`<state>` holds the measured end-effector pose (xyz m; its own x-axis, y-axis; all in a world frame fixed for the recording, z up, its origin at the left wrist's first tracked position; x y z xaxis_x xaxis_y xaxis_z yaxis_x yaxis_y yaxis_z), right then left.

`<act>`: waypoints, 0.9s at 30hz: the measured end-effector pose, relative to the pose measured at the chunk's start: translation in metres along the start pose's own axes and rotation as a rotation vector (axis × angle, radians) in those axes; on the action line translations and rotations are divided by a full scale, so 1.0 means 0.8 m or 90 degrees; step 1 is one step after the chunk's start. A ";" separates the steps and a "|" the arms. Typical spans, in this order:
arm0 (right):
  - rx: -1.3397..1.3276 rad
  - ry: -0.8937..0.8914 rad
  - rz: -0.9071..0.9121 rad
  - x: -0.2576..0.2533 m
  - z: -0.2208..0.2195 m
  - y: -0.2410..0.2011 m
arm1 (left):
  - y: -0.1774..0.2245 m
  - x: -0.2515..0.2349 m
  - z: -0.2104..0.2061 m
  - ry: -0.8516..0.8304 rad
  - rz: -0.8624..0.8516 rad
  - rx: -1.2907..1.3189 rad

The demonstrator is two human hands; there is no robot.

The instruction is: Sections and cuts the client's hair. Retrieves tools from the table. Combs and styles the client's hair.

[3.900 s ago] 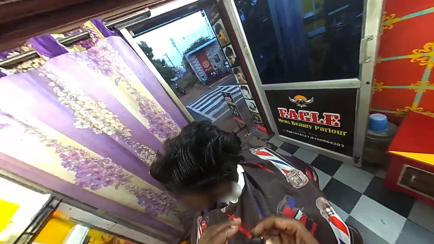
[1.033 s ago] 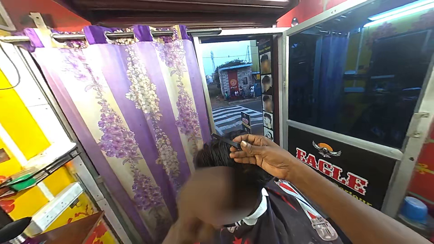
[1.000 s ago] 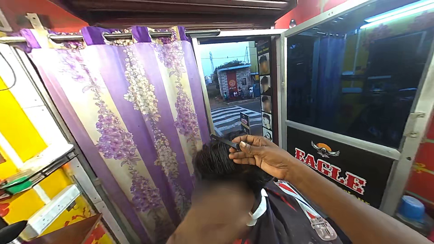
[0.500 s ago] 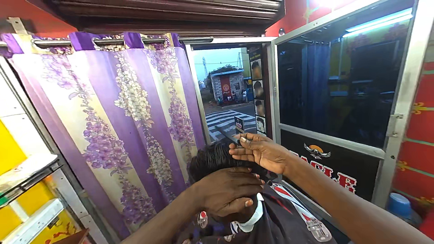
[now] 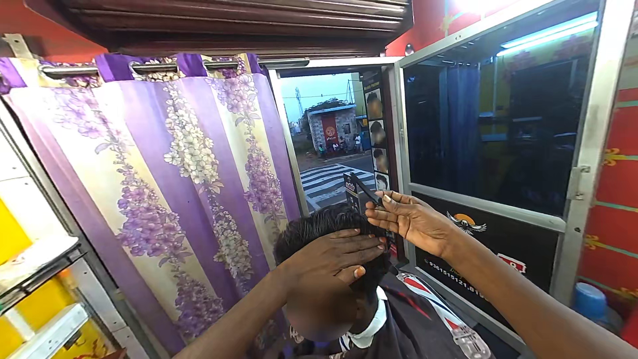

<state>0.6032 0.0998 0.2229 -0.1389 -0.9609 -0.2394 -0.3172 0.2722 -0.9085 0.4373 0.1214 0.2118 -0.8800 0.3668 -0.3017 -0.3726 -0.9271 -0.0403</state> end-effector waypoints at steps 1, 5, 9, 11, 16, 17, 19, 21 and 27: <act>-0.003 0.005 0.001 0.000 0.004 0.000 | -0.001 -0.002 0.001 -0.001 0.009 -0.007; -0.014 0.018 0.000 0.000 0.016 0.002 | -0.010 -0.009 0.000 -0.010 0.058 -0.039; -0.012 0.026 0.004 -0.001 0.028 0.004 | -0.024 -0.015 0.001 -0.021 0.132 -0.061; 0.000 0.034 0.006 -0.001 0.035 0.003 | -0.035 -0.016 0.005 -0.022 0.152 -0.071; 0.044 0.044 0.008 -0.001 0.055 0.006 | -0.063 -0.008 0.011 -0.031 0.180 -0.013; 0.055 0.043 0.007 -0.001 0.059 0.008 | -0.068 -0.007 0.013 -0.030 0.184 0.000; 0.080 0.041 0.008 -0.002 0.065 0.012 | -0.075 -0.004 0.015 -0.029 0.191 0.025; 0.107 0.047 0.027 -0.003 0.072 0.016 | -0.082 0.000 0.017 -0.026 0.202 0.055; 0.170 0.076 0.165 -0.007 0.089 0.033 | -0.101 0.013 0.016 -0.019 0.260 0.123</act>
<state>0.6626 0.1089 0.1755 -0.2956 -0.8452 -0.4452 -0.0036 0.4670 -0.8842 0.4541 0.2008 0.2243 -0.9733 -0.0212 -0.2284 -0.0391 -0.9658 0.2563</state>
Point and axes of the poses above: each hand's wrist, its own x-axis away from the middle knuckle, its own z-axis out of the back of the hand, y = z × x, the point moved 8 cm from there along -x, towards the middle knuckle, and after that the axes turned 5 degrees about x, right-handed, at the moved point
